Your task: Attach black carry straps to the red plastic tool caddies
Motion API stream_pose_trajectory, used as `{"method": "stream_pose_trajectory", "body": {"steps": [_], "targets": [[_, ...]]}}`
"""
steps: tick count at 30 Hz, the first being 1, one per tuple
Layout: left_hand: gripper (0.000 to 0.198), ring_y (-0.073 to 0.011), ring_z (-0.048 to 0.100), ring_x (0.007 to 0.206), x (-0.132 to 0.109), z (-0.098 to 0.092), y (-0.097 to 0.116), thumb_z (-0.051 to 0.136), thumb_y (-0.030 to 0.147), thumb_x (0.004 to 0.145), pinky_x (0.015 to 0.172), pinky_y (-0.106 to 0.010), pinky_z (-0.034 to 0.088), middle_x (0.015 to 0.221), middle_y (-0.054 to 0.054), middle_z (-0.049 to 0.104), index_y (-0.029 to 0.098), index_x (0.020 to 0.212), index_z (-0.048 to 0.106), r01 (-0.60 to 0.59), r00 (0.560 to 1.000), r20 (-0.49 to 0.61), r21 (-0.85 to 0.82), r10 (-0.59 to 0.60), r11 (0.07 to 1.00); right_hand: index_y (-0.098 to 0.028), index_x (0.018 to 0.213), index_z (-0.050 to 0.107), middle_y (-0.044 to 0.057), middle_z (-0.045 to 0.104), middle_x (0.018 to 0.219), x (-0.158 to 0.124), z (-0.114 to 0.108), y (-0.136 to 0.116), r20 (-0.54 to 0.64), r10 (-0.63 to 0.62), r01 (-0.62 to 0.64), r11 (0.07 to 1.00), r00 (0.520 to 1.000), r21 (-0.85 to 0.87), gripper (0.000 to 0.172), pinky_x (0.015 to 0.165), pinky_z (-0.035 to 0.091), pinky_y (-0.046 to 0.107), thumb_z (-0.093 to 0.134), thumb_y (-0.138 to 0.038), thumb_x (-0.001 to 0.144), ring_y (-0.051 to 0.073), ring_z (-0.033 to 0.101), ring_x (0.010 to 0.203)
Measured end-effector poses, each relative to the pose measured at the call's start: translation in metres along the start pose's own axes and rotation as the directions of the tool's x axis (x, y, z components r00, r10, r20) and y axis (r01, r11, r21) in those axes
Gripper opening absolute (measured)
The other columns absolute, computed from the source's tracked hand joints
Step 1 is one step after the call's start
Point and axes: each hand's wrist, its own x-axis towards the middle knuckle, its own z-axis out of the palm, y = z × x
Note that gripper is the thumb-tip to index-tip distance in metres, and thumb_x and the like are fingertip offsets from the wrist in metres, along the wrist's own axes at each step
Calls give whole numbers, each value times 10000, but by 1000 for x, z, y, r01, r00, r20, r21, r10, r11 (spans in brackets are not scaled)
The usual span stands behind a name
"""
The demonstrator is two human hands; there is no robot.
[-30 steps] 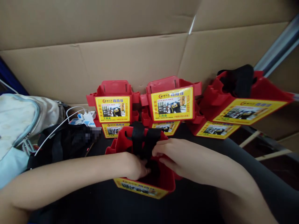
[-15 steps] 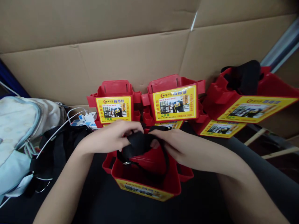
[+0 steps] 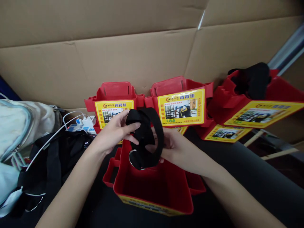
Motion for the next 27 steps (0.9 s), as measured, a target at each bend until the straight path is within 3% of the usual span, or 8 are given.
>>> {"method": "stream_pose_trajectory", "body": {"steps": [3,5,8,13,17,22,25,27], "targets": [[297,-153,604,845,-7,-13,8,639,227,728,671,-219,528,979,-48,607,153,1001,550,-42,996,85,194,26,980,-135,907,532,-36,557,614,0,-3,-4,-56,38,-35,998,998,60,170,414,446,172,573,-207,758,61,520,452],[313,-183,595,921,-13,-19,15,647,257,729,784,-279,516,1021,-58,611,155,1013,562,-42,981,193,324,-22,945,-147,935,506,-41,552,608,0,-3,-7,-130,43,-30,994,991,101,197,388,445,181,562,-225,764,66,519,414],[346,-205,598,918,-20,-22,25,658,333,720,818,-333,506,1008,-60,618,172,1017,580,-38,944,309,447,-115,894,-170,892,488,-54,529,572,1,-3,-7,-257,17,11,994,966,108,212,372,439,184,591,-282,745,76,518,400],[440,-223,542,1017,-25,-14,31,742,331,618,946,-352,415,1094,-45,596,219,1024,614,-294,856,514,571,-54,766,-205,850,510,-51,501,585,2,-5,1,-437,-25,65,995,899,78,188,404,421,183,604,-321,735,79,499,468],[206,-204,575,938,-22,-5,24,674,290,701,893,-330,435,961,-29,635,181,871,632,-288,923,384,633,32,719,-223,940,483,-31,519,654,2,-6,1,-460,-19,47,998,888,50,214,422,447,208,544,-341,773,98,523,510],[141,-147,617,685,-10,-2,13,597,288,779,631,-232,485,730,-4,653,149,804,590,-234,972,76,341,221,911,-233,1043,389,9,509,886,-8,-6,-13,-443,-101,83,995,891,-59,253,453,499,199,486,-303,820,112,594,672],[177,-114,577,521,-4,5,6,566,304,801,513,-202,454,583,18,601,149,725,524,-187,974,-85,236,212,953,-201,1004,433,27,537,862,-17,2,-17,-303,-105,28,968,947,-250,181,513,507,194,417,-327,876,115,599,718],[164,-100,550,475,-4,13,2,553,303,808,471,-189,433,547,39,564,162,748,494,-176,966,-150,206,209,963,-204,1098,435,51,574,921,-20,10,-14,-205,-93,8,925,974,-380,320,592,525,235,501,-376,837,152,608,817]]}}
